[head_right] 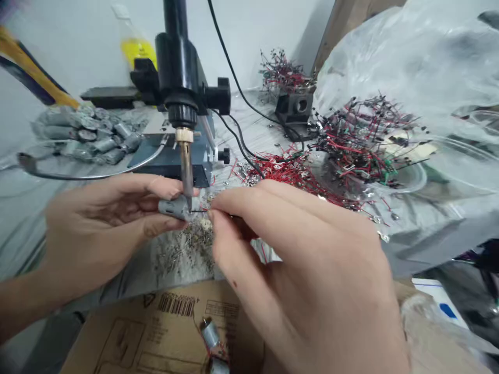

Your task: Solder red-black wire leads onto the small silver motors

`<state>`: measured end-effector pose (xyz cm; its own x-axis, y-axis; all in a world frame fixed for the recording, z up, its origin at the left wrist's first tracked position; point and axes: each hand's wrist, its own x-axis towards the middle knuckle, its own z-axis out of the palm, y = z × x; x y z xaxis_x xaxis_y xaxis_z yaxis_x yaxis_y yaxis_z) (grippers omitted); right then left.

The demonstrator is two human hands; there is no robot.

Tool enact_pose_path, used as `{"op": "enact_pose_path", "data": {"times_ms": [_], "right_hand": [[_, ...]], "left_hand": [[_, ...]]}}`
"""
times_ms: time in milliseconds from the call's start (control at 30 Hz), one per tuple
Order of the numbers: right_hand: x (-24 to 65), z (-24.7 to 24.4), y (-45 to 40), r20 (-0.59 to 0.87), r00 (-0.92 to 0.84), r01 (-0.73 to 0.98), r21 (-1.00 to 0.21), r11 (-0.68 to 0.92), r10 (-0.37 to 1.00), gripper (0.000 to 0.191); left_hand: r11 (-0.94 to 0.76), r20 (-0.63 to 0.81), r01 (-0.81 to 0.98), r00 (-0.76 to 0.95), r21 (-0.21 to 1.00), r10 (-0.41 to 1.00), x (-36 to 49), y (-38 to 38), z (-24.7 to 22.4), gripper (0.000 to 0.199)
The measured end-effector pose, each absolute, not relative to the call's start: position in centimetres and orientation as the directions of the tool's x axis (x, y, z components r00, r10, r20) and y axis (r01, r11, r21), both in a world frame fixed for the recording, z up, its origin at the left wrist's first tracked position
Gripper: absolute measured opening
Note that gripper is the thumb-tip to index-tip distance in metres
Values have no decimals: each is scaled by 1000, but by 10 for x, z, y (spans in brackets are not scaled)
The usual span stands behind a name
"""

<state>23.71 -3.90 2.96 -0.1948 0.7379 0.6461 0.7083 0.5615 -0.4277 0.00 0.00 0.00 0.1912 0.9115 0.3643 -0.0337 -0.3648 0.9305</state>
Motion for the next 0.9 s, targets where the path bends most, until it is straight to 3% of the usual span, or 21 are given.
{"op": "enact_pose_path", "data": {"times_ms": [600,900], "right_hand": [[233,30,-37,636,-181,634,-507,583,750,13],[233,31,-35,679,-158,659,-468,588,717,16]], "left_hand": [[-372,372,-39,189,927,909,4,1,-1,37],[-369,366,-15,179,929,913,4,-1,0,37]]}}
